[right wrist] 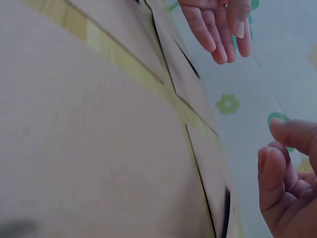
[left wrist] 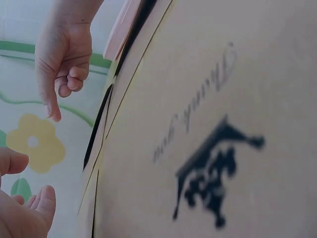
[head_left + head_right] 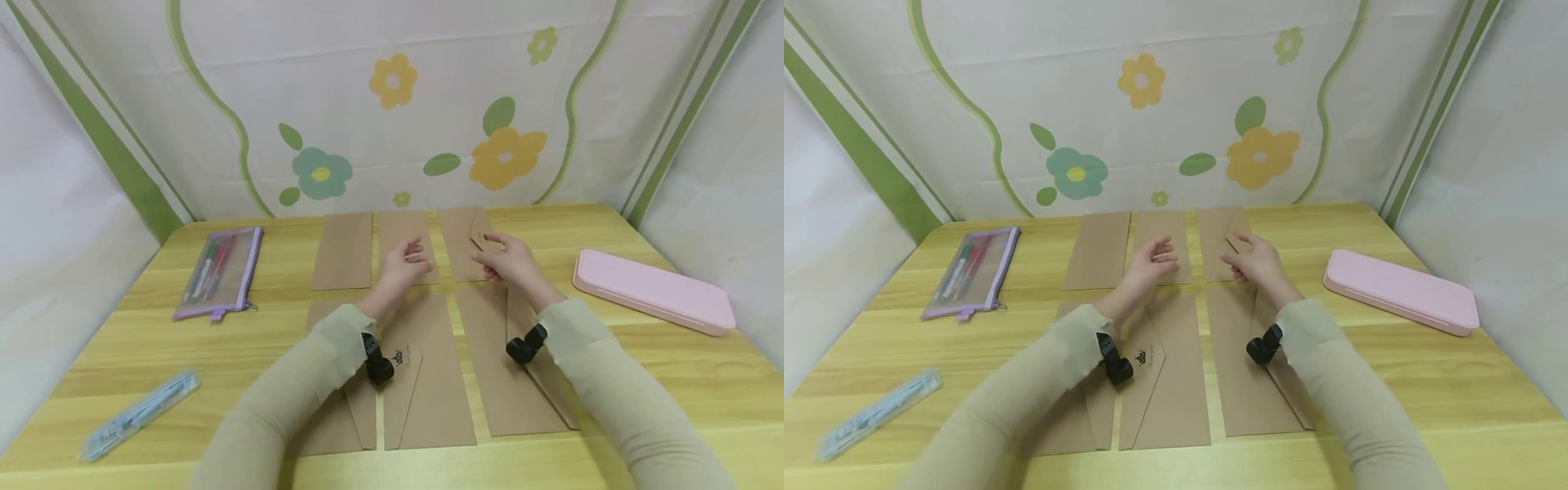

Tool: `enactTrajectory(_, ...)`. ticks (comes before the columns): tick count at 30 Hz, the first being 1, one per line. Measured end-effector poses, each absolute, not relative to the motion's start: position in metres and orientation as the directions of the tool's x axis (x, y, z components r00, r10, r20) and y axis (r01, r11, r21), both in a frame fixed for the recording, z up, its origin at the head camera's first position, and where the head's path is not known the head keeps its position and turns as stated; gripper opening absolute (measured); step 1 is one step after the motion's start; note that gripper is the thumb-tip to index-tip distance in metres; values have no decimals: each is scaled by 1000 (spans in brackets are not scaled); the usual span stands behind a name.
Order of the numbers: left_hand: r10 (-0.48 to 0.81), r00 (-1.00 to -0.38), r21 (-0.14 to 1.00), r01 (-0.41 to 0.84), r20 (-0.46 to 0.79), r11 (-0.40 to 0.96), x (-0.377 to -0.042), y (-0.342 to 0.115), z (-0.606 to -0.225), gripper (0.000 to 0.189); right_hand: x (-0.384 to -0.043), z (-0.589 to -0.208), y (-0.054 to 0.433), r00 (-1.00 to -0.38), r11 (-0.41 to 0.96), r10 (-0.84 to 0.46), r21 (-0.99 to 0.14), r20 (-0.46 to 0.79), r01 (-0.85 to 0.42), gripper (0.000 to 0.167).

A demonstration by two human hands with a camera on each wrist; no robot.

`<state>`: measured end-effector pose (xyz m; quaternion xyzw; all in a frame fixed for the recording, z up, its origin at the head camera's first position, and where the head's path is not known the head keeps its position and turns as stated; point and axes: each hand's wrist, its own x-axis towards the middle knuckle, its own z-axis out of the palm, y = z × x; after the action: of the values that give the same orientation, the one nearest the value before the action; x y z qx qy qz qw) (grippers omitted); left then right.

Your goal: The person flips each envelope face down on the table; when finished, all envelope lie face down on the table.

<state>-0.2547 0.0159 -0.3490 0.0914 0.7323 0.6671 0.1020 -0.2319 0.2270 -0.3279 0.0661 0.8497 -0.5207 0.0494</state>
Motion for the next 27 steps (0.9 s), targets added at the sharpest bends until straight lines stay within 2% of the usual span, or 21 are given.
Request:
enactTrajectory(10, 305, -949, 994, -56, -82, 93, -252, 34, -361, 62, -225, -334, 261, -987, 670, 125, -726, -99, 158, 65)
enactTrajectory(18, 347, -931, 991, -76, -109, 107, -251, 48, -363, 62, -221, -338, 282, -971, 663, 100, -713, -216, 227, 71)
enactTrajectory(27, 373, -915, 984, -110, -155, 140, -250, 58, -367, 63, -221, -344, 290, -977, 595, 29, -781, -213, 188, 67)
